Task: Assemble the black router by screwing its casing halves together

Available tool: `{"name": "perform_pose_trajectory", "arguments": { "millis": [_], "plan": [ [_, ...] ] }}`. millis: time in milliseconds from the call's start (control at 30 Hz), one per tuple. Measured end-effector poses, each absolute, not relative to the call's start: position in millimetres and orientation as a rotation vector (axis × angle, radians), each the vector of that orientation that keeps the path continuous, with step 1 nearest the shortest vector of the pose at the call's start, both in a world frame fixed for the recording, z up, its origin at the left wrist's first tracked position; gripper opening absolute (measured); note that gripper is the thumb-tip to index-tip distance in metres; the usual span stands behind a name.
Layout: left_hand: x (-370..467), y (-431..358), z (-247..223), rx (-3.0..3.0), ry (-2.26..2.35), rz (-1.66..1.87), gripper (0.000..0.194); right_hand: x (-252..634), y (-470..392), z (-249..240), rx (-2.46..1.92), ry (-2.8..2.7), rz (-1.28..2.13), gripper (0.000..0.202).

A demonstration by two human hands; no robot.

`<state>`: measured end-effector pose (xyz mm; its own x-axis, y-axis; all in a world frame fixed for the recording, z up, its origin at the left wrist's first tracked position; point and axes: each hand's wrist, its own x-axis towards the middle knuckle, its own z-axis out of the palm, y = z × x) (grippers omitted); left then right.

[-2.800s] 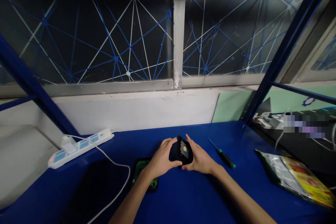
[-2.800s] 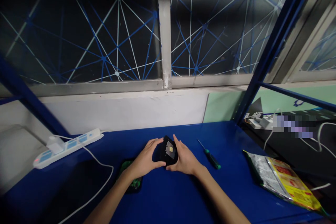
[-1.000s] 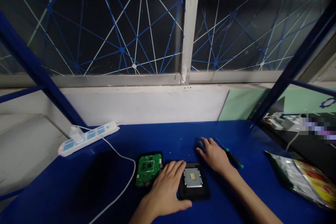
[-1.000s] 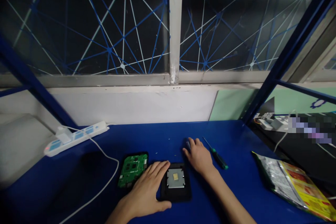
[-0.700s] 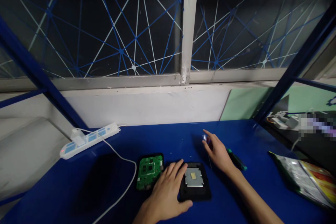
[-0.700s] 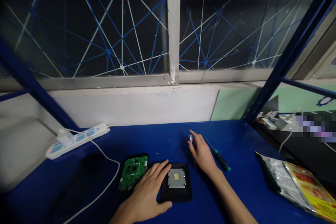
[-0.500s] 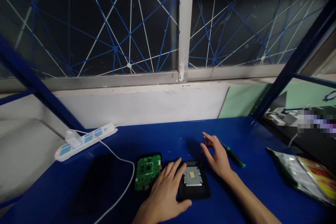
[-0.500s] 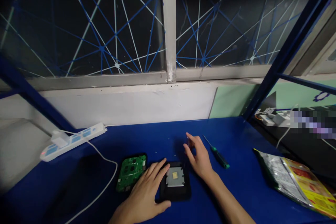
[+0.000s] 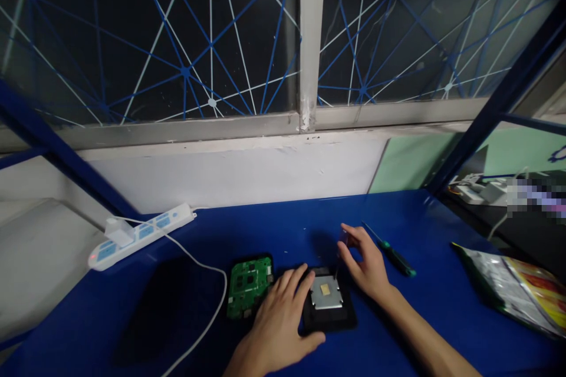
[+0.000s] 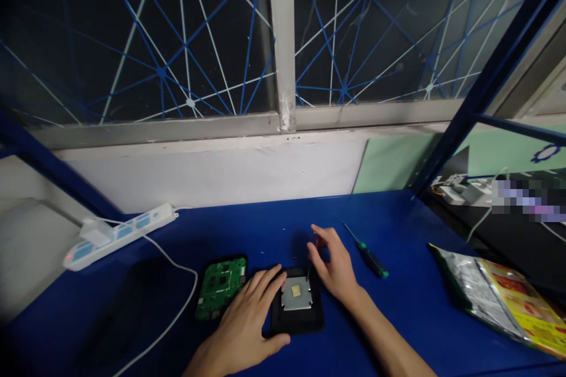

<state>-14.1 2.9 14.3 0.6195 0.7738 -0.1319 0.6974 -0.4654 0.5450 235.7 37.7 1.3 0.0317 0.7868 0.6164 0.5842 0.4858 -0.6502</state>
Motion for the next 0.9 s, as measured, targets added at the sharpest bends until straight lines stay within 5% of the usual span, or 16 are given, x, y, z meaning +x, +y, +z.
{"name": "perform_pose_trajectory", "arguments": {
  "millis": [900],
  "plan": [
    [-10.5,9.2,4.7,2.297,1.180,0.049,0.102,220.2,25.3,19.5,-0.917,-1.686,0.052,0.014]
  ]
}}
